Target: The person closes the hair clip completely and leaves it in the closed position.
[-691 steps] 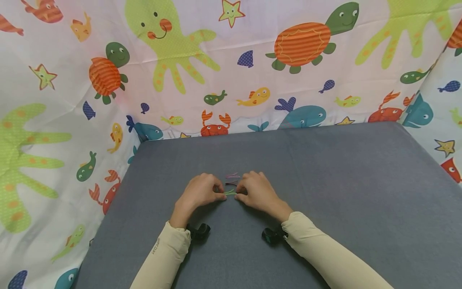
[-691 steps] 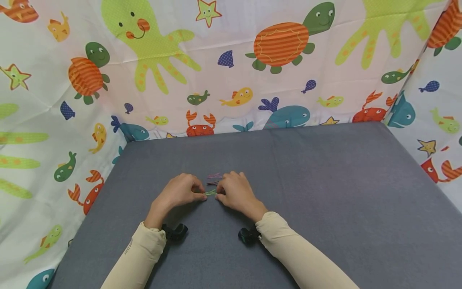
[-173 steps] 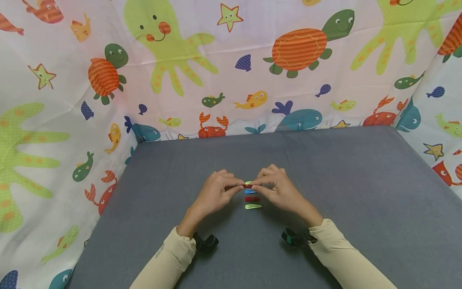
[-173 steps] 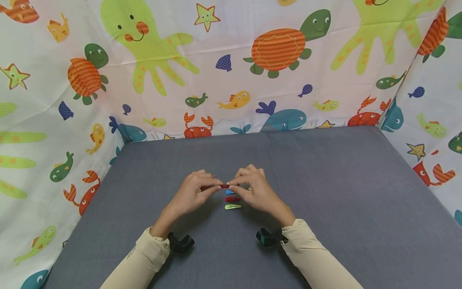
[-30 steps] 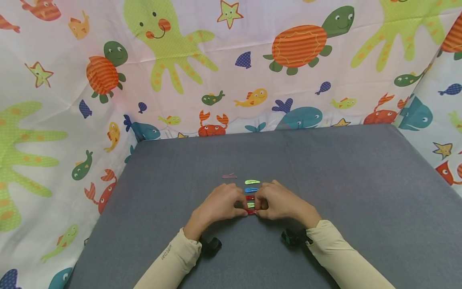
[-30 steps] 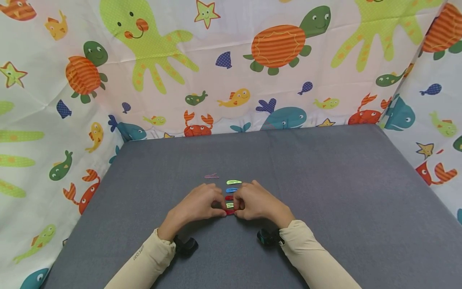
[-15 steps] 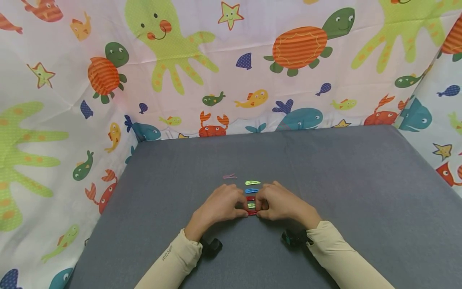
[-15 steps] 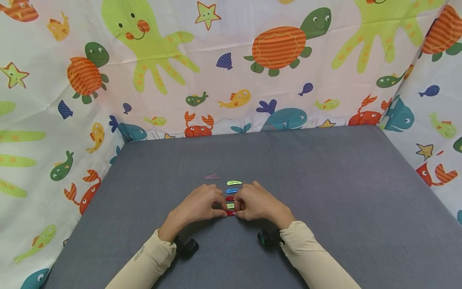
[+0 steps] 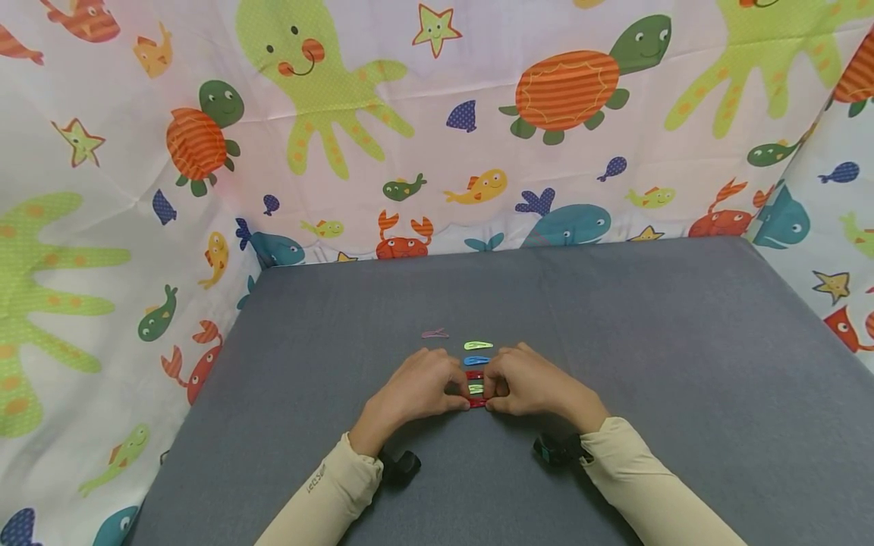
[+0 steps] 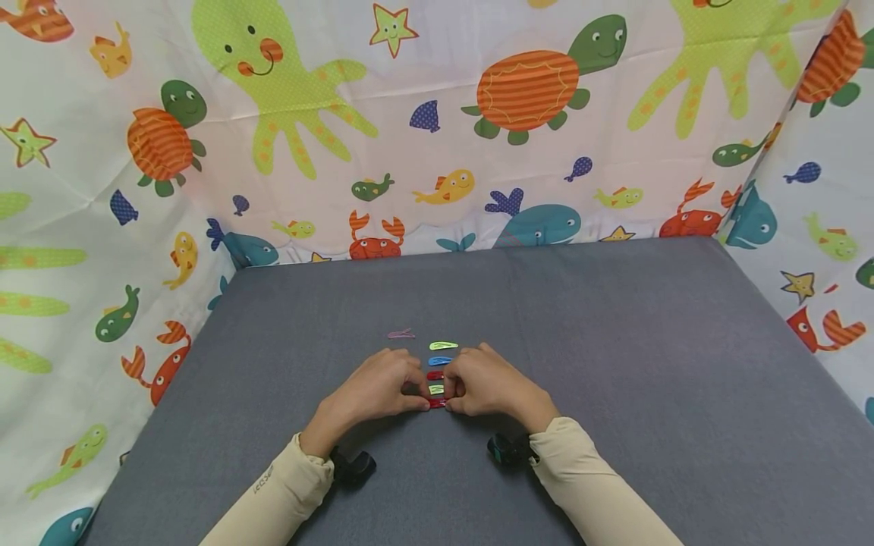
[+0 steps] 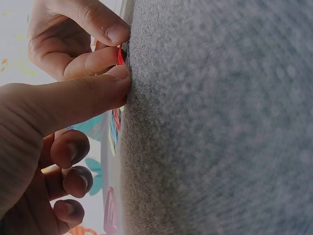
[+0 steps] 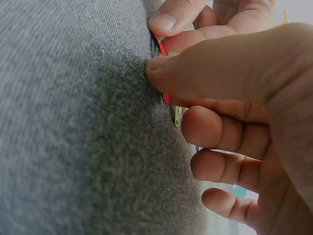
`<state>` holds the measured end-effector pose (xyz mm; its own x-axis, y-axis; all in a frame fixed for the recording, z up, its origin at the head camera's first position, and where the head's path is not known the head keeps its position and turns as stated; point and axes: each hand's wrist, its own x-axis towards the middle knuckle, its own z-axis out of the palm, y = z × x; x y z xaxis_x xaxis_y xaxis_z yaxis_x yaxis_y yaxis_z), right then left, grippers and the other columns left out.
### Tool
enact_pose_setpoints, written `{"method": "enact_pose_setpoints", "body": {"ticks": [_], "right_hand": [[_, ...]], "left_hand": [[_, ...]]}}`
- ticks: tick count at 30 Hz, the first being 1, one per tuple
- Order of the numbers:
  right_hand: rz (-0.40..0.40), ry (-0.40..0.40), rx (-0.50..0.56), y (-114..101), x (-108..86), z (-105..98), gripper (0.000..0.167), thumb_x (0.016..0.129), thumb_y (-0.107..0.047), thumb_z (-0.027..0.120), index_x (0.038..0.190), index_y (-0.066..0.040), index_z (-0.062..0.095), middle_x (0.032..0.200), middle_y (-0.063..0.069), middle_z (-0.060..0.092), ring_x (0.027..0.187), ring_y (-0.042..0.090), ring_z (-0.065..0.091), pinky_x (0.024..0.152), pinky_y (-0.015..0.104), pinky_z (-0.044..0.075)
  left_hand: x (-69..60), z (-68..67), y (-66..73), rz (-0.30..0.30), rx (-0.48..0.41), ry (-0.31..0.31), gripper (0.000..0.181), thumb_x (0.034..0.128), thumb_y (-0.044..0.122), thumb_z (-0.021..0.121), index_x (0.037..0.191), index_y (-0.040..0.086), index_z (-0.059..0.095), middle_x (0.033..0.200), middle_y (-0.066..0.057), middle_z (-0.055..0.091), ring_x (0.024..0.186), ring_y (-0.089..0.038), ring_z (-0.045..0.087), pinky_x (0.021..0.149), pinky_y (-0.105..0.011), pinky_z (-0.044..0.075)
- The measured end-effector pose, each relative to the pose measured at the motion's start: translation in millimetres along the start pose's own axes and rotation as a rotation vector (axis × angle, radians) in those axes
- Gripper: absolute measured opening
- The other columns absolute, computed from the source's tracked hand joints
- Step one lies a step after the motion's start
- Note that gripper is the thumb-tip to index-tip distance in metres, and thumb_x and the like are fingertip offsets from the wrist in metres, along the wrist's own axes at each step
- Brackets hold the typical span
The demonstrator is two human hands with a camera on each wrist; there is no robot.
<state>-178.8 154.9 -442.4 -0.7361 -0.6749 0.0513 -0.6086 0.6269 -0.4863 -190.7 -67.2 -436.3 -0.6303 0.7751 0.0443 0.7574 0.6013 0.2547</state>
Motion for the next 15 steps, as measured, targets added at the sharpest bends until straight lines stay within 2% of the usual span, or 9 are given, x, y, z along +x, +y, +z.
{"method": "enact_pose_setpoints", "body": {"ticks": [9, 15], "right_hand": [[0.001, 0.003, -0.008, 1.4, -0.1, 1.1, 0.021, 0.081, -0.019, 0.084, 0.073, -0.029, 0.068, 0.067, -0.018, 0.055, 0.071, 0.001, 0.046, 0.08, 0.033, 0.033], [-0.02, 0.025, -0.007, 3.9, 0.9, 1.1, 0.02, 0.082, -0.025, 0.085, 0.074, -0.031, 0.067, 0.067, -0.018, 0.055, 0.071, 0.001, 0.047, 0.077, 0.032, 0.033]], "left_hand": [[0.6, 1.7, -1.6, 0.009, -0.009, 0.002, 0.007, 0.0822, 0.032, 0.086, 0.083, 0.026, 0.081, 0.079, 0.015, 0.071, 0.065, 0.0, 0.049, 0.061, -0.02, 0.037], [-1.7, -1.0, -7.0, 0.002, -0.088, -0.017, 0.006, 0.0845, 0.03, 0.084, 0.086, 0.025, 0.081, 0.082, 0.015, 0.071, 0.073, 0.001, 0.056, 0.07, -0.022, 0.046]]}}
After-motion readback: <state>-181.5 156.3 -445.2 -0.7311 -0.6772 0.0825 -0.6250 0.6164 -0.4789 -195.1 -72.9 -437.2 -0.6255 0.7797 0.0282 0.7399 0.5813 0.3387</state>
